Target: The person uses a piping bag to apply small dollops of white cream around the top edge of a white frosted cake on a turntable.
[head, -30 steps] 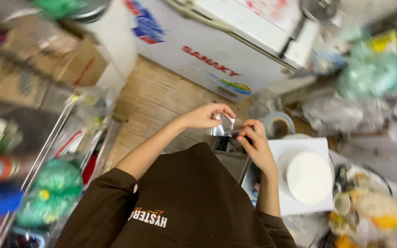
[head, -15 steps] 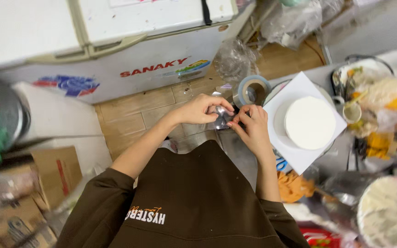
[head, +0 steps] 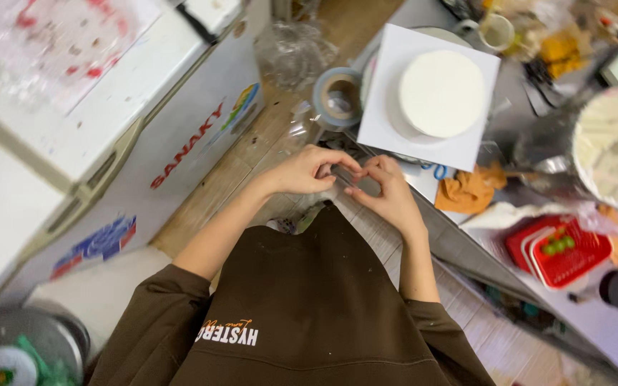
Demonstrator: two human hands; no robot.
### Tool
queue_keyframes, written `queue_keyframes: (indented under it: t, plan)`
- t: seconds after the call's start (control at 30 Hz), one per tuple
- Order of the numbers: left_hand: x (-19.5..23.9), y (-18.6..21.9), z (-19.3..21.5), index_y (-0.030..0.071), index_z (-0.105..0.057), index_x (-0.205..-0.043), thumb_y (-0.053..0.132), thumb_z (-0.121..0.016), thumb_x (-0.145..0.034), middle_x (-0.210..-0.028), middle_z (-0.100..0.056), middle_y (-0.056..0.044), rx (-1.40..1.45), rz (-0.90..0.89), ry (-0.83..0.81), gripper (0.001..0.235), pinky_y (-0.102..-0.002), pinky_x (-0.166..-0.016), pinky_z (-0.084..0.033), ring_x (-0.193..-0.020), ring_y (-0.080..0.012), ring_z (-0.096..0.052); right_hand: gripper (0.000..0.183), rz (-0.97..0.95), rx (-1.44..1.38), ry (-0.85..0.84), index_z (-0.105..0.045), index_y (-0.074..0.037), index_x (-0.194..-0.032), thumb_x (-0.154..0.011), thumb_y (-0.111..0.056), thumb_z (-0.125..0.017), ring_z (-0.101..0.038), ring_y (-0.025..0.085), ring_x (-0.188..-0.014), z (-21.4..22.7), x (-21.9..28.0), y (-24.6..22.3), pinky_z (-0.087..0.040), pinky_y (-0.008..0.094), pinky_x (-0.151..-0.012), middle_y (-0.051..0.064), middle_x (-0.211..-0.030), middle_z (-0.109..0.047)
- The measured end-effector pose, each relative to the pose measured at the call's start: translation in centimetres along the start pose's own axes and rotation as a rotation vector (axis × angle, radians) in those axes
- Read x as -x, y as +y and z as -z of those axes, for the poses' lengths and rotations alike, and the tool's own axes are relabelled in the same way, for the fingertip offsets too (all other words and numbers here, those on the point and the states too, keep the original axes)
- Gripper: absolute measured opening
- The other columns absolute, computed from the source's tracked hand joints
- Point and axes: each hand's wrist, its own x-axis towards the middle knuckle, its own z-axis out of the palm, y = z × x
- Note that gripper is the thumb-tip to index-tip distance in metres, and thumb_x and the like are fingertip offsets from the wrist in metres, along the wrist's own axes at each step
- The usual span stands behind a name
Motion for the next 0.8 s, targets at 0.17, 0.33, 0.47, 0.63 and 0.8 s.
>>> queue_keyframes:
  t: [0.17, 0.33, 0.47, 0.63, 0.8]
  plan:
    - [-2.7, 2.3, -0.2, 0.013, -0.073, -0.125, 0.001, -0.064, -0.081, -0.078, -0.072, -0.008, -0.133, 0.01, -0.161, 0.047, -0.028, -0.056, -0.045, -0.054, -0.0095, -0.054, 0.022, -0.107, -0.271, 0.09, -0.071, -0.003, -0.092, -0.08, -0.017, -0.084, -0.059, 0.023, -0.103, 0.3, 2.3, 2.2, -0.046, 0.033, -0.091, 0.007, -0.105, -0.061]
    - [-5.5, 2.4, -1.2, 0.01, -0.062, -0.129, 0.017, -0.076, -0.083, -0.086, -0.075, -0.006, -0.119, -0.087, 0.091, 0.048, -0.031, -0.06, -0.052, -0.062, -0.0153, -0.065, 0.017, -0.219, -0.175, 0.231, -0.073, -0.006, -0.092, -0.083, -0.017, -0.082, -0.063, 0.021, -0.099, 2.3, 2.8, 3.3, -0.049, 0.032, -0.088, 0.004, -0.102, -0.064]
    - [-6.8, 1.9, -2.5, 0.012, -0.067, -0.123, 0.022, -0.077, -0.091, -0.08, -0.077, -0.005, -0.21, -0.007, 0.293, 0.035, -0.032, -0.066, -0.055, -0.07, -0.0168, -0.075, 0.017, 0.185, 0.318, 0.372, -0.07, -0.006, -0.088, -0.082, -0.015, -0.083, -0.06, 0.028, -0.102, 3.4, 1.6, 2.7, -0.044, 0.043, -0.094, 0.005, -0.105, -0.064]
    - [-7.8, 2.9, -3.2, 0.011, -0.064, -0.121, 0.02, -0.075, -0.091, -0.075, -0.074, -0.007, -0.28, 0.023, 0.442, 0.033, -0.035, -0.061, -0.053, -0.068, -0.0239, -0.074, 0.017, 0.405, 0.596, 0.443, -0.067, -0.01, -0.09, -0.087, -0.011, -0.083, -0.061, 0.021, -0.095, 4.1, 0.8, 2.0, -0.042, 0.044, -0.096, -0.001, -0.105, -0.065]
    - [-8.7, 3.7, -4.3, 0.011, -0.063, -0.121, 0.019, -0.072, -0.095, -0.077, -0.074, -0.009, -0.357, -0.006, 0.504, 0.029, -0.039, -0.061, -0.053, -0.07, -0.0289, -0.073, 0.018, 0.443, 0.625, 0.405, -0.068, -0.013, -0.092, -0.086, -0.014, -0.084, -0.06, 0.02, -0.094, 5.8, 1.4, 1.7, -0.041, 0.046, -0.097, -0.001, -0.103, -0.064]
